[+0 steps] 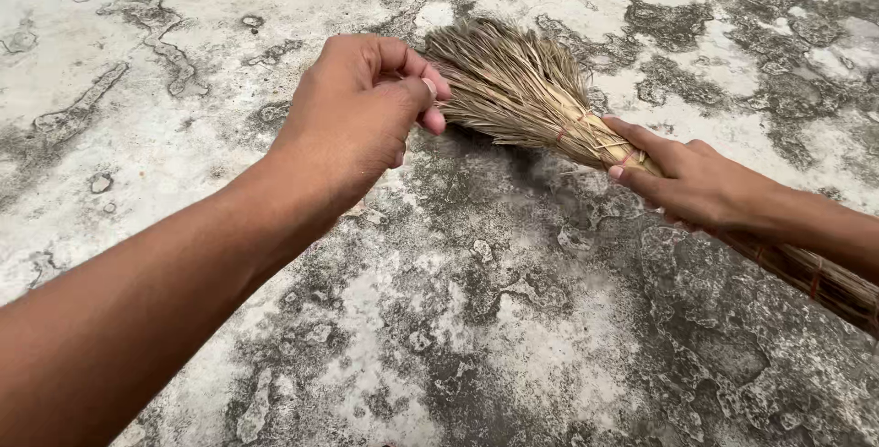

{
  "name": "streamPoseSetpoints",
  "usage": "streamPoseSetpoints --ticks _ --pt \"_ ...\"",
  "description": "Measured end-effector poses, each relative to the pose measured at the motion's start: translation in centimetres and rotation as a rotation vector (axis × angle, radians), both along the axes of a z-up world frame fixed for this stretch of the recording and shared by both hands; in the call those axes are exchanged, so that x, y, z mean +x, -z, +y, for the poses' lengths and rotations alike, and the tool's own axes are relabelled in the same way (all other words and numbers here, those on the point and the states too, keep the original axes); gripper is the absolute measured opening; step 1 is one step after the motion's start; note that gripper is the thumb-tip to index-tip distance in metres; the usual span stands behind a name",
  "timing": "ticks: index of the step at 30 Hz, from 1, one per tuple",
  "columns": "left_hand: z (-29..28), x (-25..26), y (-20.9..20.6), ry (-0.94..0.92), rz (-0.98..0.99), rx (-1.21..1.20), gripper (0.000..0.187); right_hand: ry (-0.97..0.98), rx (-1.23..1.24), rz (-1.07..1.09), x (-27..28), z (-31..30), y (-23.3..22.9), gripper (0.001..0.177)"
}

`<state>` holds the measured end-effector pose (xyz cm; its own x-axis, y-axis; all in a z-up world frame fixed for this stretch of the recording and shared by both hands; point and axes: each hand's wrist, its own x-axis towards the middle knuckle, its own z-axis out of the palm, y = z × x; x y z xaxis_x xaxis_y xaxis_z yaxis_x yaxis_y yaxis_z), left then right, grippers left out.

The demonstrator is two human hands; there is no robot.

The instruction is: The person adjusts and tightens several rubber bands on a grass broom handle by hand to secure the fibers.

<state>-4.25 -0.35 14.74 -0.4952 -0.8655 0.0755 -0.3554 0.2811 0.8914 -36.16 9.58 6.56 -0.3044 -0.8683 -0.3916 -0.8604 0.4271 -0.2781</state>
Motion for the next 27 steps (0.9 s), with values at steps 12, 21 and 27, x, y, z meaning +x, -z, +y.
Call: streamPoseSetpoints --ticks 12,21,27 --pt "-5.3 1.1 3.9 -0.186 0.275 -0.146 0.019 -1.291 -0.395 -0.138 25.8 -5.6 4.8 0.046" --pt "-7.4 4.6 5.3 -0.224 0.273 -0.126 0.017 -0.19 -0.019 0.091 16.9 -16.3 -1.5 0.06" --pt "-10.6 5.3 4.4 -0.252 0.3 -0.318 0.017 -0.683 -0.027 -0.069 22.5 -14.9 -2.8 0.038"
